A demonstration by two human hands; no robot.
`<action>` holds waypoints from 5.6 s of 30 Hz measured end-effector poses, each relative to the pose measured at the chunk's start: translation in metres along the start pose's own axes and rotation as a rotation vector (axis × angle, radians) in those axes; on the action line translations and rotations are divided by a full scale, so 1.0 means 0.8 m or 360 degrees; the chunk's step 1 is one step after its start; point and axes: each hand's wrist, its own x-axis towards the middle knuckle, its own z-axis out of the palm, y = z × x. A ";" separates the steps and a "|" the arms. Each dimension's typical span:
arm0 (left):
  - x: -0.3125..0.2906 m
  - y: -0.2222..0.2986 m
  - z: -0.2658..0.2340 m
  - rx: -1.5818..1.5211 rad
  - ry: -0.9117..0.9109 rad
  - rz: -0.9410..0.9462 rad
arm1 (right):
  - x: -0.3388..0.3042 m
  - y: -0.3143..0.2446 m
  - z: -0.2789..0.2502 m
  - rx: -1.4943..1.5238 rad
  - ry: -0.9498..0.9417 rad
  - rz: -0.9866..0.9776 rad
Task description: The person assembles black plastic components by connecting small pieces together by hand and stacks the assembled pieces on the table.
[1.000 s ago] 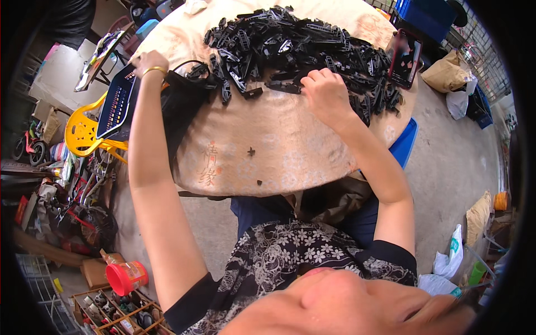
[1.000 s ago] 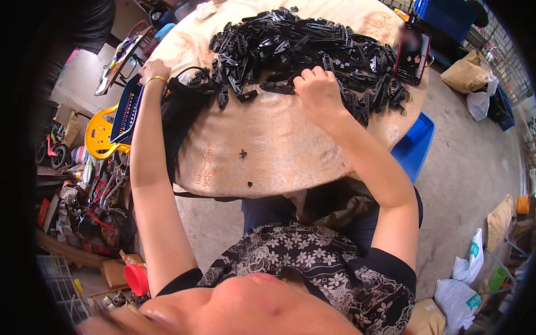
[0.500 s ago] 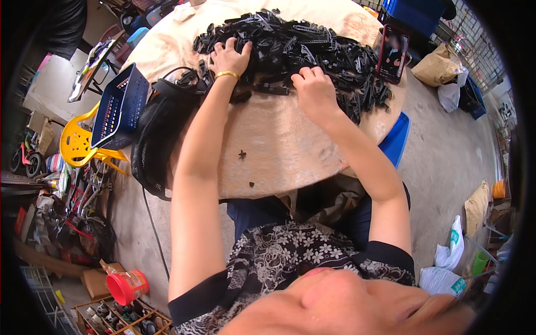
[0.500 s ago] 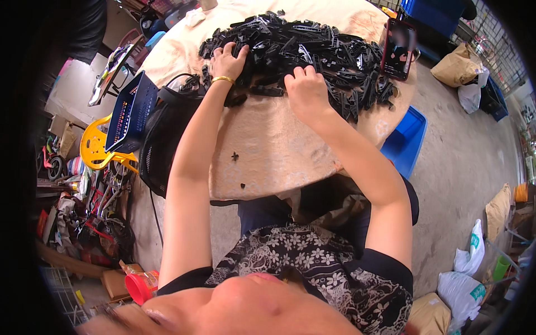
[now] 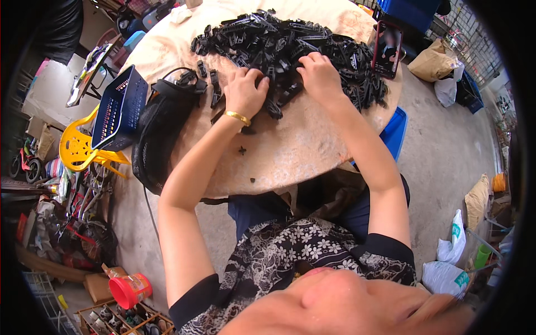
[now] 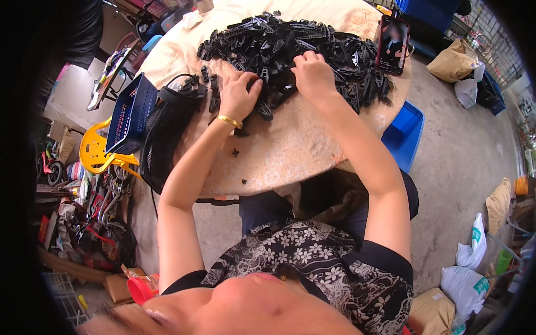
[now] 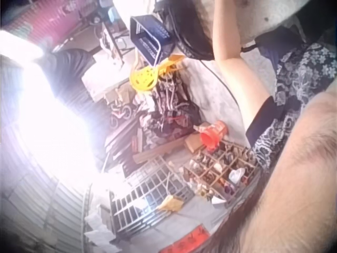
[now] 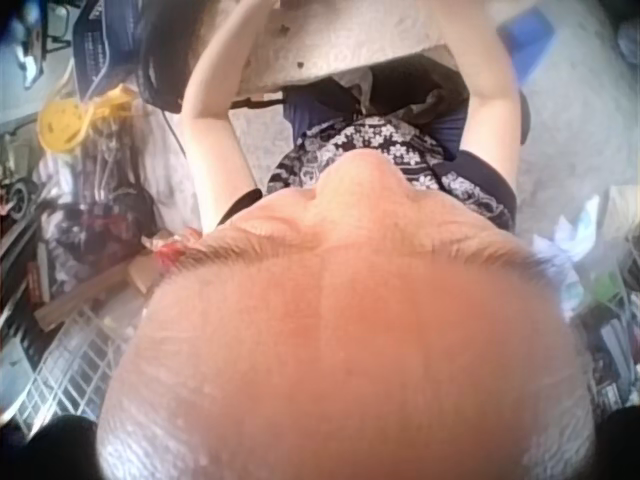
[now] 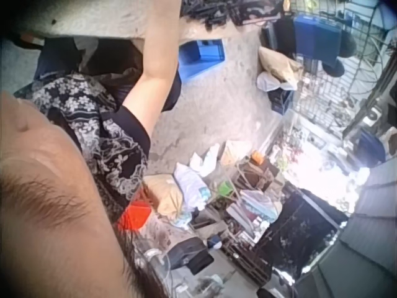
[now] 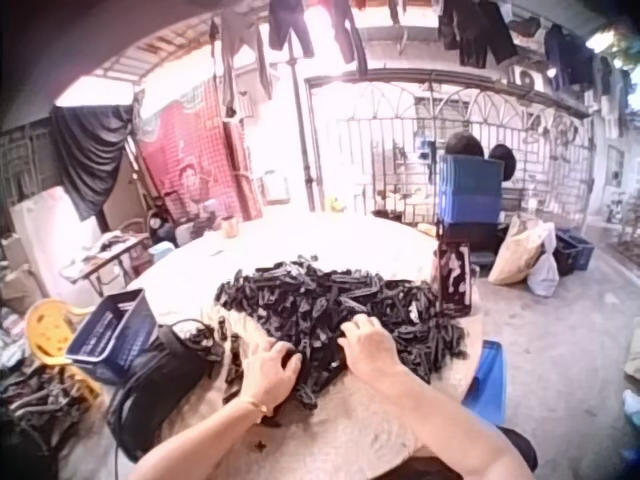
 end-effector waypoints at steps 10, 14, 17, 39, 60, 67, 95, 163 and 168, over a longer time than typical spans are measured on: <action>0.003 -0.003 -0.048 -0.0352 -0.0170 0.0088 | -0.096 0.045 -0.098 -0.0253 -0.0492 0.0274; 0.013 -0.001 -0.067 -0.0336 0.0153 -0.0015 | -0.088 0.046 -0.067 -0.0294 -0.0481 0.0241; 0.010 0.010 -0.088 -0.0704 0.0105 -0.0201 | -0.066 0.050 -0.047 -0.0185 -0.0464 0.0211; -0.079 0.085 -0.040 -0.0131 -0.0487 0.0877 | -0.106 0.137 -0.143 -0.0304 -0.0362 0.0604; -0.094 0.091 -0.035 -0.0195 -0.0550 0.0942 | 0.031 0.000 -0.042 0.0495 0.0076 -0.0680; -0.095 0.094 -0.034 -0.0156 -0.0539 0.0954 | 0.079 -0.061 0.006 -0.0248 -0.0541 -0.0461; -0.098 0.091 -0.038 -0.0402 -0.0559 0.0841 | -0.011 0.003 -0.081 0.0799 -0.0386 -0.0287; -0.075 0.073 -0.065 -0.0099 -0.0516 0.0756 | 0.010 -0.058 -0.009 -0.0098 -0.0566 -0.0488; -0.085 0.070 -0.055 -0.0413 -0.0598 0.0704 | -0.006 -0.053 -0.054 -0.0003 -0.0259 -0.0504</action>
